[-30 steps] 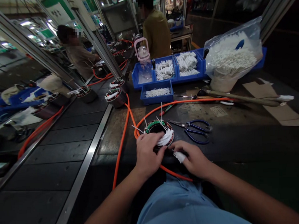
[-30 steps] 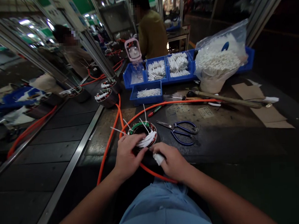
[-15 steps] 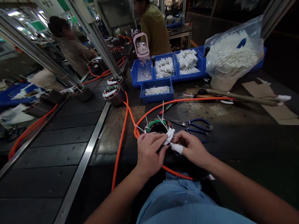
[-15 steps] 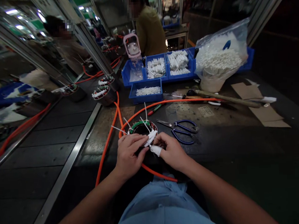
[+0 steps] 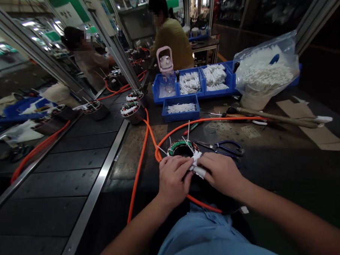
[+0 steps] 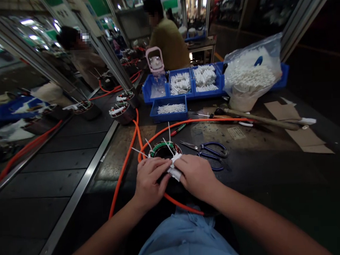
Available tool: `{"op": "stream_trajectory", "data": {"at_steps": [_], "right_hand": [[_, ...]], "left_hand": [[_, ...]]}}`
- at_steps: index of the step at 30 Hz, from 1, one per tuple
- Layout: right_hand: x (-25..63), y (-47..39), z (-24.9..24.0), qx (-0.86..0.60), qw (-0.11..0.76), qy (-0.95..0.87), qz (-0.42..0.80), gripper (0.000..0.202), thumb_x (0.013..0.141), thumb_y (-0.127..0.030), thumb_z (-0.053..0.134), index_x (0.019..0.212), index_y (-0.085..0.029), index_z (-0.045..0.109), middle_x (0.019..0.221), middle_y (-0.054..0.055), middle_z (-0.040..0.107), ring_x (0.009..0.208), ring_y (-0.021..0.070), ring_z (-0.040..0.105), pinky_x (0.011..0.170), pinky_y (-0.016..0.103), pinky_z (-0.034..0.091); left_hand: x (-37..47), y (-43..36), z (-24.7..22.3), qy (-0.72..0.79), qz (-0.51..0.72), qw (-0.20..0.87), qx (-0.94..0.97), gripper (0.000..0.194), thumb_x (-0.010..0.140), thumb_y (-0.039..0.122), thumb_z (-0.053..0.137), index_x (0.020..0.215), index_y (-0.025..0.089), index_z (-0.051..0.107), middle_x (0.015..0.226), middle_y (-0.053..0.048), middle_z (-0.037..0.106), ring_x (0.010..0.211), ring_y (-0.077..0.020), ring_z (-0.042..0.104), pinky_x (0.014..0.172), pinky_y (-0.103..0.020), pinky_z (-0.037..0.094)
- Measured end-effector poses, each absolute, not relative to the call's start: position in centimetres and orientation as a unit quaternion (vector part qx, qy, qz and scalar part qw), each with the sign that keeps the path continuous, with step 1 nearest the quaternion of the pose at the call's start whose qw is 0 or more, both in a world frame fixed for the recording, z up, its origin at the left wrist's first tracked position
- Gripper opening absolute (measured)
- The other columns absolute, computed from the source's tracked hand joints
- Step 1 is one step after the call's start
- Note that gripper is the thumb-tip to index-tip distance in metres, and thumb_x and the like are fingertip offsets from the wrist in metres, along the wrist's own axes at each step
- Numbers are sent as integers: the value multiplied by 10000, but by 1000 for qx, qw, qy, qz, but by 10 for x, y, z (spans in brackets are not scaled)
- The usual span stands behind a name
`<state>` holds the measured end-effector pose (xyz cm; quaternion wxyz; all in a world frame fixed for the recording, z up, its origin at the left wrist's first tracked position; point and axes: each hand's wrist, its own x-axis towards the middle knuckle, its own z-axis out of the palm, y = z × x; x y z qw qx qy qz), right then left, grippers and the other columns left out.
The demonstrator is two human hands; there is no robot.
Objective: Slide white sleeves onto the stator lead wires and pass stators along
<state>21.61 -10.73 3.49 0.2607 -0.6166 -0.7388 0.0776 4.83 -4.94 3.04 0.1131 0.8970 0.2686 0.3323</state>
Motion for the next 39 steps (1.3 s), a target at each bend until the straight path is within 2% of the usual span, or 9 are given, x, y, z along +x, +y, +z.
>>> {"op": "stream_trajectory", "data": {"at_steps": [4, 8, 12, 17, 20, 22, 25, 30, 39], "right_hand": [[220, -99, 49, -522, 167, -831, -94, 94, 820, -173, 502, 755, -177, 569, 721, 50, 557, 691, 178, 437, 612, 322, 238], [223, -94, 55, -392, 185, -889, -149, 211, 852, -208, 447, 660, -180, 533, 635, 39, 513, 636, 173, 384, 576, 336, 193], [228, -73, 57, -369, 209, -882, -205, 270, 868, -157, 413, 622, -182, 523, 584, 33, 484, 598, 163, 356, 548, 341, 158], [236, -46, 60, -459, 231, -855, -70, 223, 838, -236, 456, 645, -167, 544, 633, 38, 529, 634, 151, 419, 588, 313, 245], [241, -56, 64, -473, 250, -832, 145, 139, 837, -275, 506, 897, -170, 575, 771, 11, 574, 674, 128, 479, 601, 255, 318], [239, -66, 65, -464, 221, -833, 204, 198, 815, -259, 550, 999, -188, 555, 863, 9, 583, 742, 132, 506, 633, 240, 345], [232, -73, 62, -486, 154, -853, 110, 86, 818, -185, 517, 871, -181, 585, 843, 29, 578, 771, 162, 491, 642, 271, 324], [221, -60, 49, -498, 119, -857, -55, 134, 825, -170, 479, 715, -174, 555, 738, 48, 562, 722, 180, 440, 608, 317, 254], [213, -30, 53, -508, 45, -860, 21, 70, 736, -174, 551, 694, -164, 605, 727, 47, 613, 708, 173, 486, 587, 299, 263]], "left_hand": [[46, -50, 33, 269, 329, 102, 900, 276, 786, 174, 541, 1050, 214, 613, 991, -54, 655, 950, -209, 562, 868, -418, 373], [45, -41, 44, 259, 252, 70, 930, 331, 767, 250, 571, 1095, 203, 580, 1009, -70, 638, 1015, -238, 533, 948, -453, 342], [45, -31, 50, 243, 171, 62, 953, 182, 775, 326, 577, 875, 178, 609, 801, -46, 632, 820, -200, 576, 959, -435, 349], [43, -29, 45, 234, 162, 54, 957, 161, 787, 333, 576, 793, 172, 583, 705, -18, 613, 717, -166, 573, 902, -385, 395], [44, -29, 45, 245, 155, 43, 956, 202, 753, 371, 605, 785, 175, 572, 700, -18, 602, 705, -170, 568, 890, -391, 404], [45, -29, 44, 245, 154, 40, 957, 335, 688, 483, 644, 800, 175, 573, 715, -25, 599, 713, -187, 568, 895, -411, 405], [48, -29, 41, 247, 175, 24, 953, 503, 595, 606, 671, 815, 165, 571, 750, -47, 605, 750, -216, 573, 901, -431, 404], [48, -27, 27, 239, 245, 12, 939, 346, 687, 502, 647, 674, 175, 532, 628, -20, 576, 641, -181, 564, 809, -401, 429], [50, -27, 22, 214, 279, 12, 936, 283, 736, 446, 611, 720, 170, 549, 643, -33, 588, 664, -190, 573, 801, -395, 405]]}}
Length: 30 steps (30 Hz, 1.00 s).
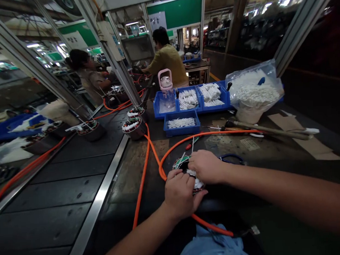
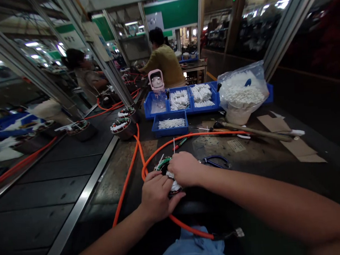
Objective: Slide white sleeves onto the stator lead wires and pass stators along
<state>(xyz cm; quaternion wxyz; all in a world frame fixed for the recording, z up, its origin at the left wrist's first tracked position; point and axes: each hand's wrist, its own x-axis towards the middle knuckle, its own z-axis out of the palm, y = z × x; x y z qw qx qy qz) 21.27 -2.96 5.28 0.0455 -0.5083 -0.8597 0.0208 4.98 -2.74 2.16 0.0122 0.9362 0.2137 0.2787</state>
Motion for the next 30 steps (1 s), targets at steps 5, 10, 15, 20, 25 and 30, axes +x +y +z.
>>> {"op": "stream_trajectory", "data": {"at_steps": [5, 10, 15, 20, 25, 30], "right_hand": [[219, -36, 46, -512, 117, -851, 15, 132, 807, -188, 509, 703, -168, 589, 764, 27, 606, 713, 154, 455, 654, 277, 308], [225, -39, 39, -501, 172, -848, 11, 133, 835, -167, 479, 758, -169, 587, 798, 22, 601, 714, 147, 431, 672, 269, 318], [245, -27, 38, -433, 225, -870, 66, 212, 867, -224, 450, 745, -173, 615, 766, 30, 577, 743, 148, 477, 689, 261, 362], [335, -14, 52, -549, 398, -735, 18, 158, 846, -231, 460, 935, -180, 581, 937, 49, 586, 881, 163, 528, 799, 288, 404], [457, -4, 65, -839, 357, -366, -187, 406, 752, -181, 511, 1151, -114, 472, 1067, 141, 525, 948, 250, 498, 784, 376, 401], [496, 1, 61, -834, 319, -418, -165, 270, 715, -133, 529, 977, -142, 595, 1025, 114, 543, 965, 274, 495, 805, 400, 380]], "left_hand": [[36, -24, 48, 196, 172, 58, 964, 299, 728, 340, 631, 973, 180, 567, 901, -54, 636, 853, -213, 579, 909, -412, 369], [20, 1, 65, 132, 106, 65, 984, 194, 816, 213, 522, 1000, 227, 583, 949, -21, 641, 1025, -188, 532, 995, -405, 301], [40, -12, 53, 198, 128, 68, 969, 132, 814, 213, 497, 716, 192, 585, 719, -24, 583, 762, -180, 517, 899, -424, 374], [55, -34, 41, 250, 210, 55, 944, 152, 804, 168, 448, 727, 184, 579, 696, -43, 544, 738, -198, 481, 853, -454, 384], [55, -33, 40, 238, 231, 54, 942, 145, 801, 151, 438, 770, 180, 576, 709, -47, 542, 752, -203, 483, 854, -460, 381], [56, -33, 41, 243, 233, 57, 940, 141, 797, 150, 440, 779, 184, 575, 710, -46, 538, 756, -204, 484, 853, -454, 384]]}}
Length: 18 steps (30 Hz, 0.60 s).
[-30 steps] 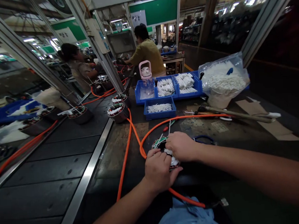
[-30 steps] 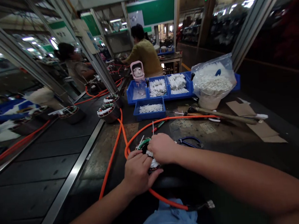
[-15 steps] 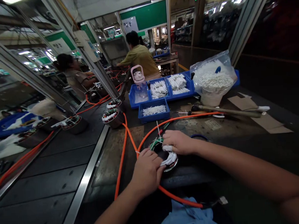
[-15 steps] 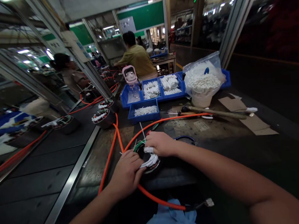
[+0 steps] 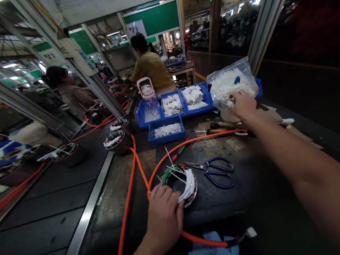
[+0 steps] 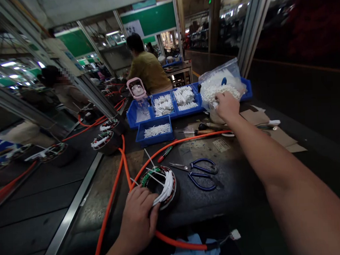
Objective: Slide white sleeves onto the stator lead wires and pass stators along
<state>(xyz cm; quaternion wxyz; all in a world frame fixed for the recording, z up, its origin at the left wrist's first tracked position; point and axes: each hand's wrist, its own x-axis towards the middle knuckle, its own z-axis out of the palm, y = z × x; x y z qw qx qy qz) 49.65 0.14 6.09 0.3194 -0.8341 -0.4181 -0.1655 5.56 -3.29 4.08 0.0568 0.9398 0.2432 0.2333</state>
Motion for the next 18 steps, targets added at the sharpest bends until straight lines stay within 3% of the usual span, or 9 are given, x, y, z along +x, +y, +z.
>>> {"op": "stream_trajectory", "data": {"at_steps": [6, 11, 16, 18], "right_hand": [[501, 2, 58, -762, 447, -433, -179, 175, 768, -98, 492, 859, -156, 630, 928, 94, 580, 953, 229, 520, 837, 401, 392], [484, -9, 63, -679, 555, -451, -164, 177, 876, -202, 447, 975, -164, 588, 947, 72, 610, 814, 159, 604, 721, 340, 476], [404, -48, 64, -580, 613, -529, -84, 216, 814, -204, 582, 1028, -198, 551, 896, 79, 650, 830, 190, 639, 755, 351, 509], [362, -73, 58, -551, 592, -585, -57, 124, 809, -160, 572, 924, -207, 583, 887, 70, 663, 849, 188, 639, 764, 331, 517]], "left_hand": [[55, -35, 42, 247, 221, 58, 942, 145, 796, 163, 441, 787, 181, 585, 722, -45, 536, 771, -205, 485, 868, -454, 379], [54, -36, 42, 253, 206, 59, 943, 147, 806, 187, 445, 773, 177, 588, 725, -48, 538, 785, -209, 479, 859, -451, 380], [53, -37, 40, 259, 201, 57, 943, 157, 809, 203, 454, 857, 176, 601, 763, -52, 560, 805, -208, 488, 904, -464, 358], [52, -37, 39, 259, 199, 56, 944, 188, 819, 210, 451, 931, 178, 599, 789, -53, 574, 819, -205, 497, 927, -467, 347]]}}
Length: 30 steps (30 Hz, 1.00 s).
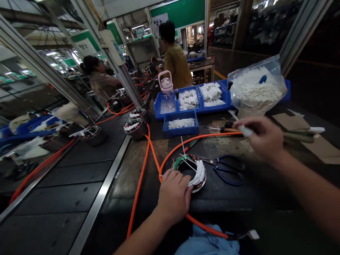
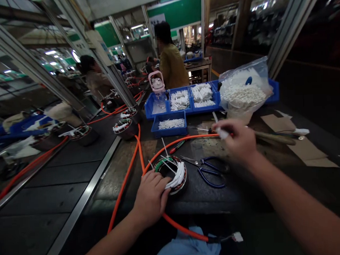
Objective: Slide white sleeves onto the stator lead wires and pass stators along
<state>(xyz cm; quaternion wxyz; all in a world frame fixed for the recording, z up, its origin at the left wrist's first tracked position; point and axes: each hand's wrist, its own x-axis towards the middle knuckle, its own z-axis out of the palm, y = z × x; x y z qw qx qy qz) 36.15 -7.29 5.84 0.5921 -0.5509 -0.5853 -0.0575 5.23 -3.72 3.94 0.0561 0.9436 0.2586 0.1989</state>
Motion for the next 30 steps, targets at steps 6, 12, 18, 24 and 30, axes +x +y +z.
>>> {"op": "stream_trajectory", "data": {"at_steps": [6, 12, 18, 24, 30], "right_hand": [[263, -154, 31, -397, 423, -814, -37, 129, 865, -128, 430, 914, -185, 534, 1048, 99, 655, 1042, 189, 584, 841, 320, 517], [245, -209, 2, -374, 437, -814, 83, 169, 879, -168, 368, 1003, -190, 480, 1122, 122, 623, 1101, 209, 549, 908, 363, 492], [245, -223, -22, -407, 445, -789, 120, 155, 865, -183, 411, 1007, -184, 474, 1096, 111, 637, 1082, 199, 563, 910, 327, 489], [238, -223, -32, -405, 430, -794, 143, 140, 881, -218, 398, 997, -193, 472, 1132, 113, 619, 1115, 201, 538, 930, 350, 469], [228, -219, -24, -385, 408, -819, 123, 154, 906, -202, 391, 979, -161, 520, 1151, 109, 609, 1141, 177, 515, 969, 335, 435]], "left_hand": [[50, -36, 37, 258, 173, 79, 947, 338, 833, 193, 464, 1165, 171, 520, 898, -67, 600, 887, -211, 508, 949, -465, 344], [46, -32, 39, 247, 160, 134, 946, 487, 831, 154, 464, 1310, 178, 378, 986, -71, 593, 935, -213, 498, 987, -486, 315], [43, -30, 52, 242, 123, 189, 944, 523, 806, 107, 437, 1320, 176, 365, 1055, -89, 562, 1001, -219, 479, 1018, -504, 288], [38, -26, 62, 219, 95, 253, 938, 502, 853, 166, 425, 1343, 198, 324, 1120, -86, 536, 1078, -219, 448, 1052, -497, 254], [38, -22, 61, 225, 92, 251, 937, 436, 887, 185, 382, 1322, 200, 354, 1102, -88, 544, 1063, -221, 457, 1032, -500, 286]]}}
